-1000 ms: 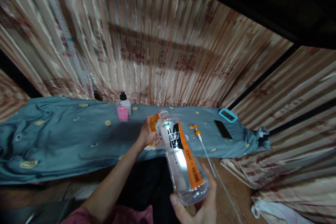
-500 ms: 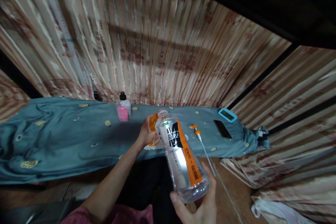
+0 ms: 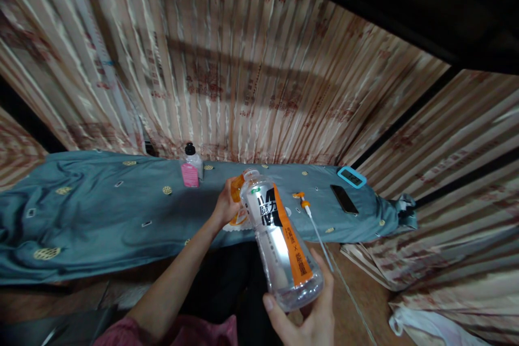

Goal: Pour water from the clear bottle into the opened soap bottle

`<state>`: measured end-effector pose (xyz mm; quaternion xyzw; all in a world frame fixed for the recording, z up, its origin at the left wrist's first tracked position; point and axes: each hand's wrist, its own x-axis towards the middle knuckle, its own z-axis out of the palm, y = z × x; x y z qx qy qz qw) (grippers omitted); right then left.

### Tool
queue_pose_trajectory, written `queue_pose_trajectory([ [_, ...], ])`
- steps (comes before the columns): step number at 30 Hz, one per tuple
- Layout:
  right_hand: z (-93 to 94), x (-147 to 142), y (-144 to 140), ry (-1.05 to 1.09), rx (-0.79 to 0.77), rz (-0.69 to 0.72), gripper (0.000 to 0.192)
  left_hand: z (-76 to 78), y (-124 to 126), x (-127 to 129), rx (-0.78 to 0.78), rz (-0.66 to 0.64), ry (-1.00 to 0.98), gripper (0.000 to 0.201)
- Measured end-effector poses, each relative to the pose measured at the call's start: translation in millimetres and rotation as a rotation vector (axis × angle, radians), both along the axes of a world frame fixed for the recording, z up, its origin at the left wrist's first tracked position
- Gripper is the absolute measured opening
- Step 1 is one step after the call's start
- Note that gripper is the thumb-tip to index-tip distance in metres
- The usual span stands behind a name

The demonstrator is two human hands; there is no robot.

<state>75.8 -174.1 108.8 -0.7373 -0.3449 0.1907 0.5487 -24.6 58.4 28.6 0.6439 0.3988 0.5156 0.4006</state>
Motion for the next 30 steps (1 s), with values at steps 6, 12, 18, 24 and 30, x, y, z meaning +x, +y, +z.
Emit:
queue_pose_trajectory([
  [6,0.5,-0.8,0.8,0.01,0.016,-0.004,0.094,2.4,-0.7,-0.6,-0.017,-0.009,0.001,0.058],
  [12,4.1,-1.6,1.7,-0.003,0.024,-0.004,0.094,3.7,-0.9,-1.2,-0.015,0.001,0.015,0.059],
  [18,-1.2,1.5,0.3,0.004,0.031,0.007,0.093,1.5,-0.1,-0.6,-0.035,0.0,0.0,0.06],
  [24,-2.4,2.0,-0.3,0.017,0.027,0.002,0.093,2.8,-0.8,-0.2,-0.024,-0.001,-0.022,0.06],
  [30,-0.4,0.4,0.5,0.04,0.02,0.01,0.096,4.6,-1.5,-0.7,0.005,-0.002,-0.021,0.057],
])
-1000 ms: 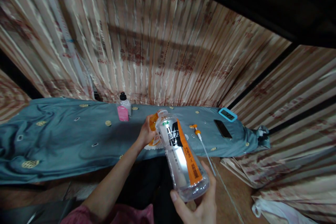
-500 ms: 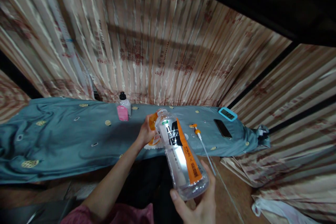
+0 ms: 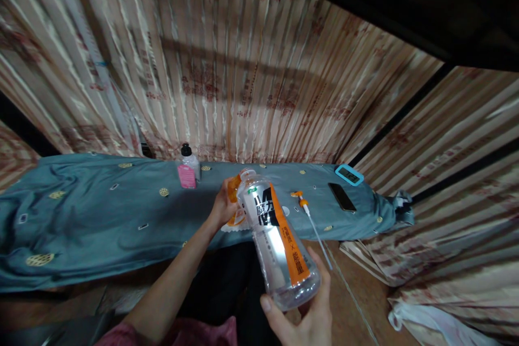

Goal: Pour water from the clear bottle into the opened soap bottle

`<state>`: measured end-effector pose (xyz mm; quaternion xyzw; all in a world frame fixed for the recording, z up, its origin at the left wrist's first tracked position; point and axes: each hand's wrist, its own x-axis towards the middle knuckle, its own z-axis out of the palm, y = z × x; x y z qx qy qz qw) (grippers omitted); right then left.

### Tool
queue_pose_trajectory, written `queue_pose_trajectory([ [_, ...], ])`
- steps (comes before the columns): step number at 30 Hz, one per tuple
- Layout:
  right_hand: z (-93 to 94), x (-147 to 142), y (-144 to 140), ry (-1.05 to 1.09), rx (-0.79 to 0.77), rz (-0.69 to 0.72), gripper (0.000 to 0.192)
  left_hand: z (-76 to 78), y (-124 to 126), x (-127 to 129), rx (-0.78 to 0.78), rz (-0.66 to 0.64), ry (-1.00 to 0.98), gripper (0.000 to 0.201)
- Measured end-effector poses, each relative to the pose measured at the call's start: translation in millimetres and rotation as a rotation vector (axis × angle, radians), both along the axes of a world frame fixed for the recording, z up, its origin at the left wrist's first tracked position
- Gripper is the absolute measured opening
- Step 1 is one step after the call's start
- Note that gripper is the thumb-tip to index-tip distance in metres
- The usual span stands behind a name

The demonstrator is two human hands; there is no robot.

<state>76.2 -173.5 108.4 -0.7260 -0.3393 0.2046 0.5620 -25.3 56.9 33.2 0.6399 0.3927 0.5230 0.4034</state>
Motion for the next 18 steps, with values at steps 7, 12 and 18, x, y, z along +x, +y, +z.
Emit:
queue_pose_trajectory([
  [7,-6.2,3.6,-2.8,0.034,0.003,0.015,0.099,-6.9,3.3,1.5,0.063,-0.008,-0.025,0.056],
  [12,-3.2,0.6,-2.6,0.074,0.006,-0.012,0.109,-5.9,1.5,0.8,0.057,-0.023,-0.056,0.057],
  [18,-9.4,2.0,-1.4,0.173,0.045,0.027,0.118,-8.9,3.5,-1.9,0.027,-0.049,-0.059,0.054],
])
